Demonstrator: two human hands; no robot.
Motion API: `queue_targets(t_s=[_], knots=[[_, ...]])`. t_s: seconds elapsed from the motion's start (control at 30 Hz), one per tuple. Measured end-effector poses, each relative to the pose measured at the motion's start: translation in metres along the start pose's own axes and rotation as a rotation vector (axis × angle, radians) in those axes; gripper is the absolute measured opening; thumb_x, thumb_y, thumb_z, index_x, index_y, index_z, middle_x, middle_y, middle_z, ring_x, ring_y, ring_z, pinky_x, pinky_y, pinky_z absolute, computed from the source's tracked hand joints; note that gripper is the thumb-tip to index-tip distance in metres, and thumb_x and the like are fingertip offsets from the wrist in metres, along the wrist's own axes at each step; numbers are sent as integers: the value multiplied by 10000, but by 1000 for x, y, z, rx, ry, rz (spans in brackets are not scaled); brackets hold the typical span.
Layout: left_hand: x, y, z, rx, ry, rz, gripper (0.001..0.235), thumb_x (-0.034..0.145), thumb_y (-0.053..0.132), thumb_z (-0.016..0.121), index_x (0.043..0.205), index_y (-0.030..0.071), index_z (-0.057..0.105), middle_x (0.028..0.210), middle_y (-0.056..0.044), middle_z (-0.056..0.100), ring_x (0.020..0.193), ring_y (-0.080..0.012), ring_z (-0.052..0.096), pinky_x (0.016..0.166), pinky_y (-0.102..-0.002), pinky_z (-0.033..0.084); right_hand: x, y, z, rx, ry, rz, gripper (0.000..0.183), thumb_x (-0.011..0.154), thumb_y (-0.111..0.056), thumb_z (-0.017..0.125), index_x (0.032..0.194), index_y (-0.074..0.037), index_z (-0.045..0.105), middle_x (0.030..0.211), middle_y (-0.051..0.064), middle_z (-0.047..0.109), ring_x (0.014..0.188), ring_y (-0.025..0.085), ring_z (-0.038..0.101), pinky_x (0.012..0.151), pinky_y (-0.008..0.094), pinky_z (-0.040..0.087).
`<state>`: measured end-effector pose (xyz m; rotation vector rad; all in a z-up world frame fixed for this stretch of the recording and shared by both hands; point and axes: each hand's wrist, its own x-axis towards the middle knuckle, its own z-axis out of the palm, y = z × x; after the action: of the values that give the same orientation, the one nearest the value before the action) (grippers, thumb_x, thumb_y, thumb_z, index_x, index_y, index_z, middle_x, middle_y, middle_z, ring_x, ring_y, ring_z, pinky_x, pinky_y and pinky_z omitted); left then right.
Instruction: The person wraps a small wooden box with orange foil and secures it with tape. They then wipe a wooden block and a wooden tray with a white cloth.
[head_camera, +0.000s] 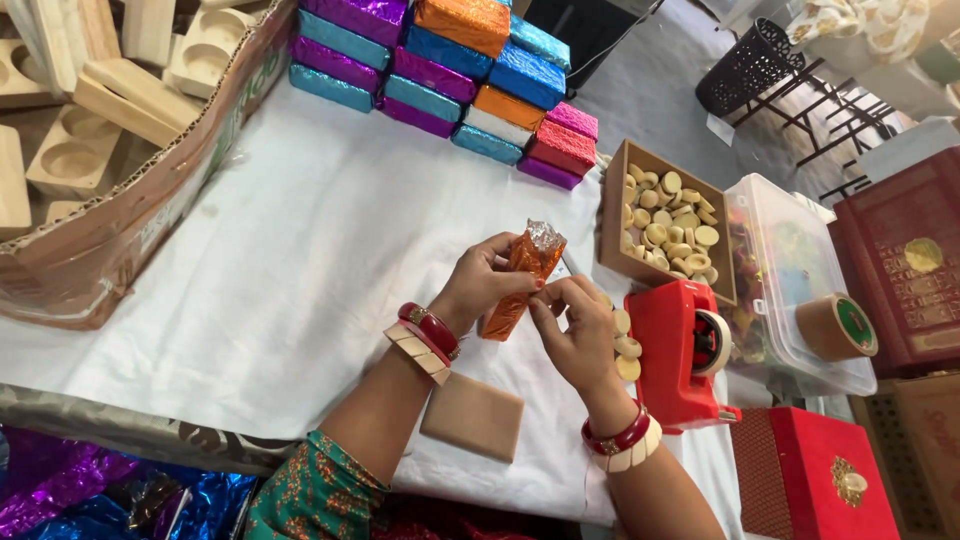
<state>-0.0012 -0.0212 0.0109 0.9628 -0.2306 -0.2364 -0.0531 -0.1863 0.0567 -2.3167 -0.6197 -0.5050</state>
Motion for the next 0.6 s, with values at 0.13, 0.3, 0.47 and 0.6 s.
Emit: queue_targets(t_s=[0.13,0.3,0.47,0.6], knots=[[0,-6,0,-40,-12,-16,383,784,30,733,1161,40,663,952,-74,732,818,-127,711,744,-298,601,2,3,1,-40,-1,-6,107,849,-69,754,848,-21,659,792,47,613,674,134,571,607,286,459],[3,-14,2,33,-5,23,346,788,16,747,1122,32,661,957,-62,735,829,-119,714,739,-293,609,4,1,2,-65,-14,142,206,837,-92,753,736,-26,586,735,47,584,586,147,551,543,292,457],[-2,-1,6,160,26,40,363,770,13,763,1118,56,670,953,-44,740,828,-104,710,740,-286,611,1,9,-1,-199,-27,204,265,835,-196,805,756,-43,604,729,42,588,606,155,566,560,313,457],[5,-11,-4,110,6,14,354,784,23,744,1130,38,670,948,-52,740,834,-125,714,748,-290,611,2,22,-1,-426,-11,149,427,811,-374,860,883,-34,611,853,81,604,707,170,582,597,342,484]])
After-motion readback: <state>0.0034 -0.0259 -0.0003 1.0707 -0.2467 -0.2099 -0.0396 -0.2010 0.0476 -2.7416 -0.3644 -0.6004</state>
